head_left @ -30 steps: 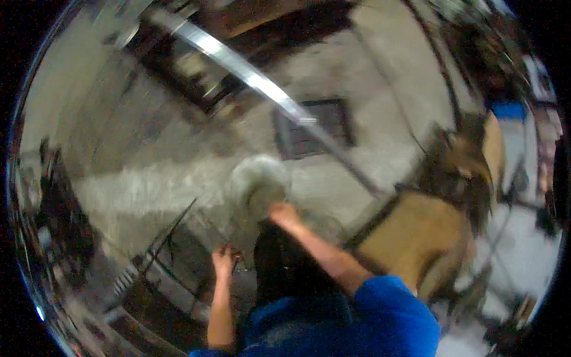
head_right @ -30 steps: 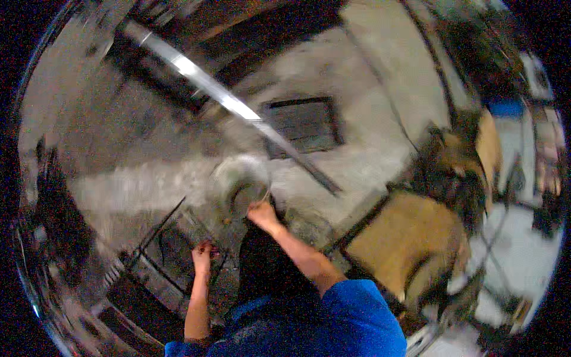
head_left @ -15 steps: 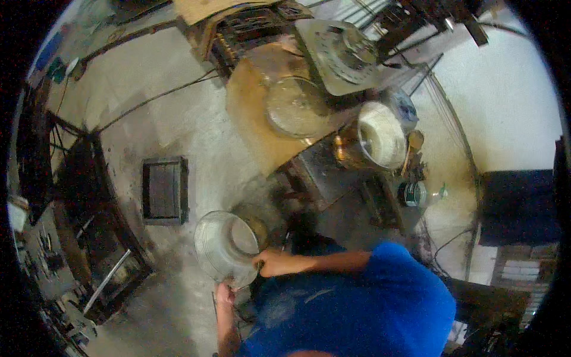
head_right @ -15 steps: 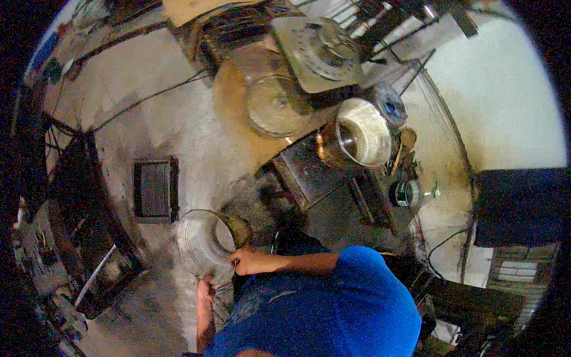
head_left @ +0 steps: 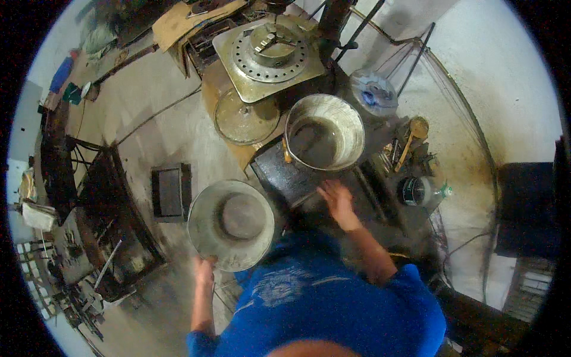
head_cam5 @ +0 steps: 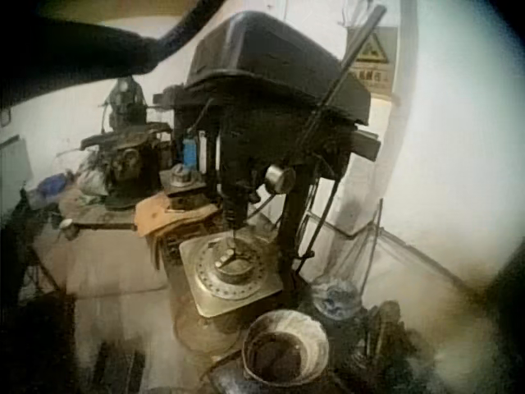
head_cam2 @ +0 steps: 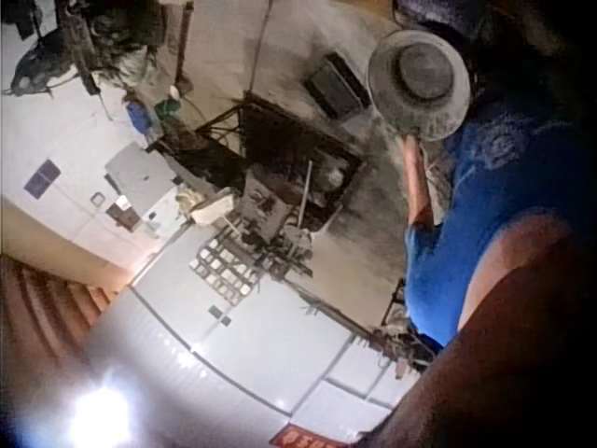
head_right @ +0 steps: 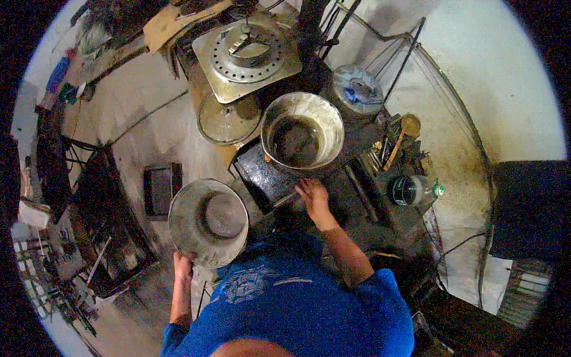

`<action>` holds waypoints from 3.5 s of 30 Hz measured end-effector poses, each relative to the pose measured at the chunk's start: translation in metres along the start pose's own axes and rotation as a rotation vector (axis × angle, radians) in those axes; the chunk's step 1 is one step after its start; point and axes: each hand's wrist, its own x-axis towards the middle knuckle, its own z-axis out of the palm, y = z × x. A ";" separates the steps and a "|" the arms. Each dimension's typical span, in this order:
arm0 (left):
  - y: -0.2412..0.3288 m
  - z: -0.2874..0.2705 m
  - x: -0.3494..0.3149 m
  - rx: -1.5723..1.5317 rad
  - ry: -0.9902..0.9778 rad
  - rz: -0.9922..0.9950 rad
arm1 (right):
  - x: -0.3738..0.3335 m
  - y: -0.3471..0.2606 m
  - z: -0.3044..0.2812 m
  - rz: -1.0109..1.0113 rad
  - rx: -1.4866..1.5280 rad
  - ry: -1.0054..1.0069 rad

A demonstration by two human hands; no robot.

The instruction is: The person pours a liquid from a metal bucket into a larger pot on a heating element. They then use a wooden-handled ladle to stir the contents of the pot. The person repeatedly scoops solid metal pieces from a nearby container and adds them to the pot, stirring after each addition.

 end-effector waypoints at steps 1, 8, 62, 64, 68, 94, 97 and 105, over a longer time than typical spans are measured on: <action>0.011 0.005 -0.001 0.070 -0.002 -0.085 | 0.005 -0.002 0.013 -0.036 0.056 -0.009; 0.027 0.008 0.009 0.084 -0.097 0.016 | -0.005 -0.010 0.069 -0.028 0.501 0.120; 0.028 0.036 0.008 -0.138 0.016 0.165 | 0.090 -0.206 0.105 0.026 0.067 -0.133; 0.052 0.052 0.003 -0.047 -0.041 0.196 | 0.087 -0.213 0.111 0.032 0.053 -0.098; 0.072 0.072 0.002 -0.021 -0.103 0.301 | 0.083 -0.220 0.101 0.035 0.038 -0.083; 0.118 0.226 0.019 0.099 -0.485 0.142 | -0.155 -0.349 0.028 -0.238 -0.221 0.282; 0.109 0.258 0.030 -0.005 -0.503 0.206 | -0.170 -0.351 0.011 -0.263 -0.217 0.333; 0.108 0.285 0.044 0.017 -0.573 0.153 | -0.182 -0.355 -0.005 -0.329 -0.229 0.301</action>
